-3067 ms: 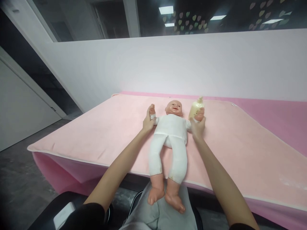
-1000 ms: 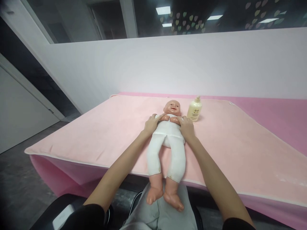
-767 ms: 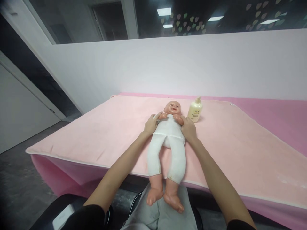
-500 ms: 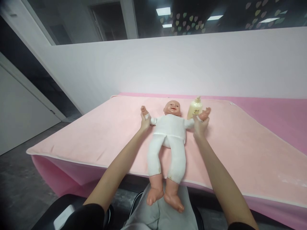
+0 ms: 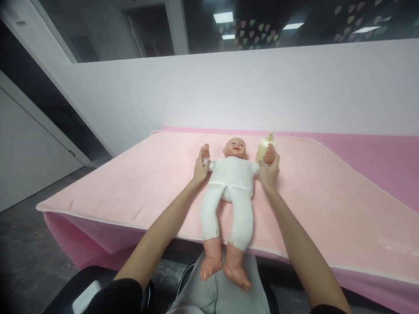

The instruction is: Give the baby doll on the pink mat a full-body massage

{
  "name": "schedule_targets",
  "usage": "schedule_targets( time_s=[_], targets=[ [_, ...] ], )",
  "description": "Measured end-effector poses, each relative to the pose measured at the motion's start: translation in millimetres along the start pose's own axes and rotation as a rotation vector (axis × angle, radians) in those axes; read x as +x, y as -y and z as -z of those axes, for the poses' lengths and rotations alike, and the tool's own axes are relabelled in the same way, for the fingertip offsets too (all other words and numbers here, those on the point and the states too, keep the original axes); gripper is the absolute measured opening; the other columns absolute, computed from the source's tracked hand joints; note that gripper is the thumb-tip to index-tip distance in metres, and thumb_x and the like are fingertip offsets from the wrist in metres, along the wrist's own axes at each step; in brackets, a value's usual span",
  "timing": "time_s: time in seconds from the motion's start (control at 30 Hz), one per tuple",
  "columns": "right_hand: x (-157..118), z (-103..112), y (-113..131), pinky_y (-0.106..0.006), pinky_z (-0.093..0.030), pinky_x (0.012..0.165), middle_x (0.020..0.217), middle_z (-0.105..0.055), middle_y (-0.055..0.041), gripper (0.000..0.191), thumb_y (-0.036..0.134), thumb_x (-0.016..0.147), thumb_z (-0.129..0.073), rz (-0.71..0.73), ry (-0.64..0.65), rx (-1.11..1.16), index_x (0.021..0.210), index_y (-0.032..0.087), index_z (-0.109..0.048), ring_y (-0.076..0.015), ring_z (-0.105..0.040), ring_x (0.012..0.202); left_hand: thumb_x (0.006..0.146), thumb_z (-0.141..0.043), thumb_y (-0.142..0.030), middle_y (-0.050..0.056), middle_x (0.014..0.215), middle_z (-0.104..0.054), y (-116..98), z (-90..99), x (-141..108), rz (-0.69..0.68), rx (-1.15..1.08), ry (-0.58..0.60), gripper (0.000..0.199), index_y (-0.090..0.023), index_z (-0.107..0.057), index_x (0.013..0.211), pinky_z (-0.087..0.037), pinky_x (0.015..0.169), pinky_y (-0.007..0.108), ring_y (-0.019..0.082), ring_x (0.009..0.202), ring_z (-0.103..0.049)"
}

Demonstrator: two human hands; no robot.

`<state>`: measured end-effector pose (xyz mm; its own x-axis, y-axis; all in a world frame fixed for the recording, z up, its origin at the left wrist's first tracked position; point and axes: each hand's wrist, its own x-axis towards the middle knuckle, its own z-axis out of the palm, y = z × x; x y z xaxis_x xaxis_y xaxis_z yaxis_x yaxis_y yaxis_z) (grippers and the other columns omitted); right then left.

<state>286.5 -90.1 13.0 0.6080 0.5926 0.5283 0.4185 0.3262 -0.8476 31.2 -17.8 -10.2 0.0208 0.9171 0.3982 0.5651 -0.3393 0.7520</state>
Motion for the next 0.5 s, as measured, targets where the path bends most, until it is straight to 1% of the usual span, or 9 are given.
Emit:
schedule_targets(
  time_s=[0.1, 0.17, 0.23, 0.33, 0.4, 0.5],
  targets=[
    [-10, -2, 9, -0.038, -0.041, 0.098, 0.125, -0.057, -0.0057, 0.058, 0.017, 0.072, -0.051, 0.179, 0.164, -0.166, 0.129, 0.024, -0.051, -0.0216, -0.053, 0.113, 0.090, -0.044, -0.023, 0.010, 0.124, -0.048, -9, 2.9, -5, -0.087, 0.174, 0.099, 0.065, -0.035, -0.022, 0.150, -0.048, 0.081, 0.034, 0.025, 0.103, -0.058],
    [-15, -3, 8, -0.037, -0.043, 0.092, 0.120, -0.058, -0.0072, 0.059, 0.013, 0.072, -0.046, 0.227, 0.251, -0.307, 0.130, 0.023, -0.052, -0.0226, -0.053, 0.107, 0.092, -0.041, -0.023, 0.009, 0.123, -0.046, -16, 3.9, -9, -0.161, 0.272, 0.161, 0.058, -0.040, -0.030, 0.146, -0.048, 0.080, 0.034, 0.025, 0.106, -0.056],
    [-18, -5, 5, -0.035, -0.043, 0.084, 0.109, -0.059, -0.0093, 0.062, 0.011, 0.073, -0.042, 0.271, 0.347, -0.477, 0.133, 0.021, -0.052, -0.0233, -0.053, 0.098, 0.094, -0.038, -0.025, 0.009, 0.120, -0.046, -23, 4.0, -11, -0.224, 0.351, 0.208, 0.052, -0.044, -0.037, 0.142, -0.047, 0.080, 0.035, 0.026, 0.107, -0.053],
    [-21, -9, 7, -0.034, -0.038, 0.075, 0.092, -0.055, -0.0097, 0.057, 0.009, 0.076, -0.040, 0.397, 0.513, -0.739, 0.128, 0.022, -0.058, -0.0227, -0.050, 0.085, 0.096, -0.035, -0.028, 0.009, 0.119, -0.045, -31, 3.9, -14, -0.269, 0.455, 0.246, 0.047, -0.046, -0.040, 0.139, -0.047, 0.080, 0.038, 0.028, 0.106, -0.050],
    [-22, -11, 12, -0.033, -0.035, 0.073, 0.087, -0.053, -0.0092, 0.053, 0.009, 0.079, -0.039, 0.453, 0.580, -0.857, 0.125, 0.024, -0.061, -0.0217, -0.047, 0.080, 0.096, -0.034, -0.027, 0.010, 0.119, -0.045, -36, 4.6, -15, -0.279, 0.505, 0.269, 0.048, -0.046, -0.040, 0.140, -0.048, 0.080, 0.039, 0.028, 0.106, -0.049],
    [-22, -12, 17, -0.032, -0.033, 0.071, 0.087, -0.053, -0.0093, 0.050, 0.009, 0.082, -0.039, 0.476, 0.604, -0.931, 0.124, 0.024, -0.061, -0.0209, -0.046, 0.079, 0.096, -0.033, -0.025, 0.010, 0.118, -0.045, -41, 6.2, -16, -0.286, 0.526, 0.300, 0.049, -0.045, -0.040, 0.140, -0.048, 0.080, 0.039, 0.028, 0.106, -0.048]
  ],
)
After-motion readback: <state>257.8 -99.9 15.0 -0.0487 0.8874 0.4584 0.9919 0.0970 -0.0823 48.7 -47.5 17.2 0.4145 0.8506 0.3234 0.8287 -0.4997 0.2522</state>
